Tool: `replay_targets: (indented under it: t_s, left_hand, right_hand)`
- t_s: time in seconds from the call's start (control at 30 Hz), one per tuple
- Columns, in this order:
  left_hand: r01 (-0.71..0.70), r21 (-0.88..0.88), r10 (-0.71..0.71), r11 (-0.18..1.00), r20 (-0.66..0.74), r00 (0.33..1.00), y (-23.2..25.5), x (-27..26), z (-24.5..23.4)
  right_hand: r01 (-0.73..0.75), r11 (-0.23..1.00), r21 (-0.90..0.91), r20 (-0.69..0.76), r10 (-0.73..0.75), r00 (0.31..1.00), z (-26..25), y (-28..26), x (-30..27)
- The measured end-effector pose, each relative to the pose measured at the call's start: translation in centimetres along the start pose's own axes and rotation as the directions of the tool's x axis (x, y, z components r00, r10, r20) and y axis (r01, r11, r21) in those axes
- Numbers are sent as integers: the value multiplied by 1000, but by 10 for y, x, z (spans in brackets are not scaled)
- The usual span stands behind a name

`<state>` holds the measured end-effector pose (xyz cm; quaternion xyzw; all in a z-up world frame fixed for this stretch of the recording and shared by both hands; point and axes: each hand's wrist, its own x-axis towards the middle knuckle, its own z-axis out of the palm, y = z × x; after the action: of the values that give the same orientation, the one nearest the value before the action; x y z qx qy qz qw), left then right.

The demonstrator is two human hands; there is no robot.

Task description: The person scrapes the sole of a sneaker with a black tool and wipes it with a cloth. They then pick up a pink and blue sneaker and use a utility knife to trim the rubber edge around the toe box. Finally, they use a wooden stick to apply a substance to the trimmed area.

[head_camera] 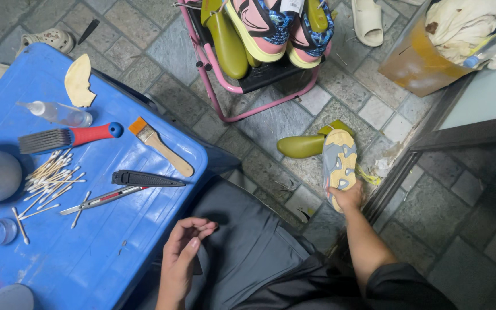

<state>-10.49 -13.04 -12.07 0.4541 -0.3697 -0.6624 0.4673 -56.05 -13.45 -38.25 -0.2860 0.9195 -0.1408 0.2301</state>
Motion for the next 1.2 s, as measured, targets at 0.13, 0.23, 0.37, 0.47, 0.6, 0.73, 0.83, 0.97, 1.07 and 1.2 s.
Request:
replay_targets:
  t_s: [0.13, 0.23, 0.37, 0.47, 0.6, 0.73, 0.83, 0.97, 1.07, 1.2]
  left_hand:
    - [35, 47, -33, 998, -37, 999, -1, -3, -5]
    - [68, 77, -65, 995, -37, 997, 1, -6, -6]
    - [88, 147, -84, 985, -32, 996, 8, -14, -7]
    - [156, 163, -138, 974, -114, 984, 17, -24, -4]
    - [-40, 266, 89, 963, -175, 980, 34, -54, -11]
    - [-225, 449, 462, 865, -534, 708, 56, -97, -26]
    - [-336, 710, 785, 619, -579, 222, 78, -117, -53]
    - [-317, 860, 903, 401, -429, -22, 144, -137, -111]
    - [-186, 821, 837, 540, -502, 216, 202, -147, -139]
    - [-89, 857, 792, 507, -423, 441, 251, -132, -156]
  right_hand:
    - [-112, 986, -126, 13, 115, 993, -7, -10, 29]
    - [-148, 980, -136, 92, 161, 983, -14, -15, 49]
    - [-87, 981, -176, 120, 109, 987, -20, -18, 54]
    - [-101, 926, -365, 175, 175, 969, -24, -29, 55]
    - [-126, 893, -432, 141, 205, 968, -26, -50, 49]
    - [12, 854, -520, 89, 40, 995, -30, -93, 54]
    - [583, 803, -121, -85, -594, 800, -33, -124, 49]
    - [921, 226, 318, -373, -863, 341, -27, -213, 9]
    - [844, -293, 449, -552, -834, 3, -36, -296, -90]
    - [511, -462, 725, -389, -887, -249, -44, -372, -296]
